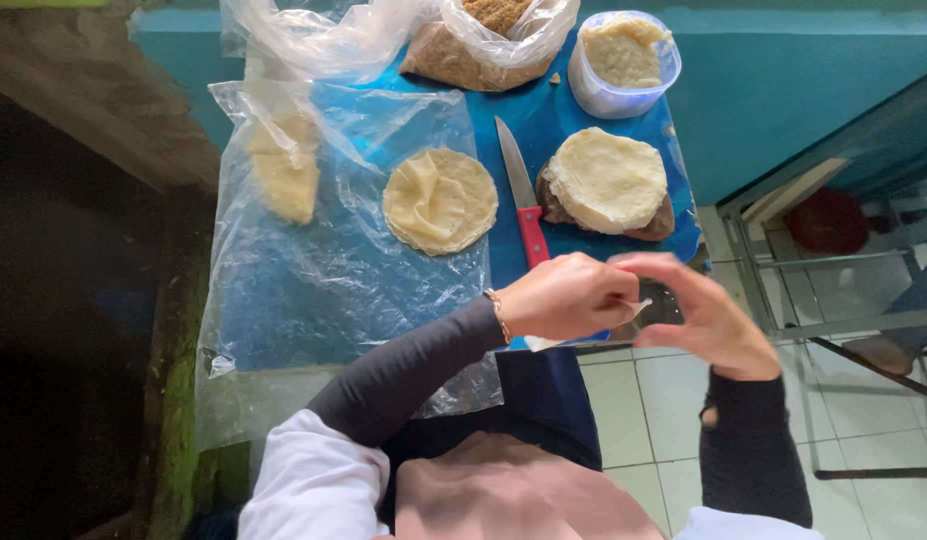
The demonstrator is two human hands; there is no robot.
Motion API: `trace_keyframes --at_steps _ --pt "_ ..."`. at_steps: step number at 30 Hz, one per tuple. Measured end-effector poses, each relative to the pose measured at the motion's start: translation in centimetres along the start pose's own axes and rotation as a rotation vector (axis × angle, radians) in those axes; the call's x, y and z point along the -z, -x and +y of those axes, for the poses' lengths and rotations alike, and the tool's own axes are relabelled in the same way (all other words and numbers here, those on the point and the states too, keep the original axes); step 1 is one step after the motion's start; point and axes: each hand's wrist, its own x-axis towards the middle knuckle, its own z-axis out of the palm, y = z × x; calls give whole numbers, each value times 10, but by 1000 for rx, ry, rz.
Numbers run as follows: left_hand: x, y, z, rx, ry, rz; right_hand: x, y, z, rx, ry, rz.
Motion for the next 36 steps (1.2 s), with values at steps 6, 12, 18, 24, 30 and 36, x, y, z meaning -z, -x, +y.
trace_keyframes --at_steps 6,12,18,24,30,36 --pt "22 7 15 36 42 22 -2 9 4 -96 32 55" --pt "33 0 -8 -102 47 -1 27 13 -12 -22 197 200" --pt "78 -83 -53 -130 -283 379 78 -61 -6 66 177 365" --pt "81 -101 -96 -246 -608 440 68 -91 36 318 597 483" --pt "47 -58 -133 -235 -694 381 18 -68 70 371 850 489" --pt "48 -61 -147 -275 -916 315 8 -60 68 441 1084 465"
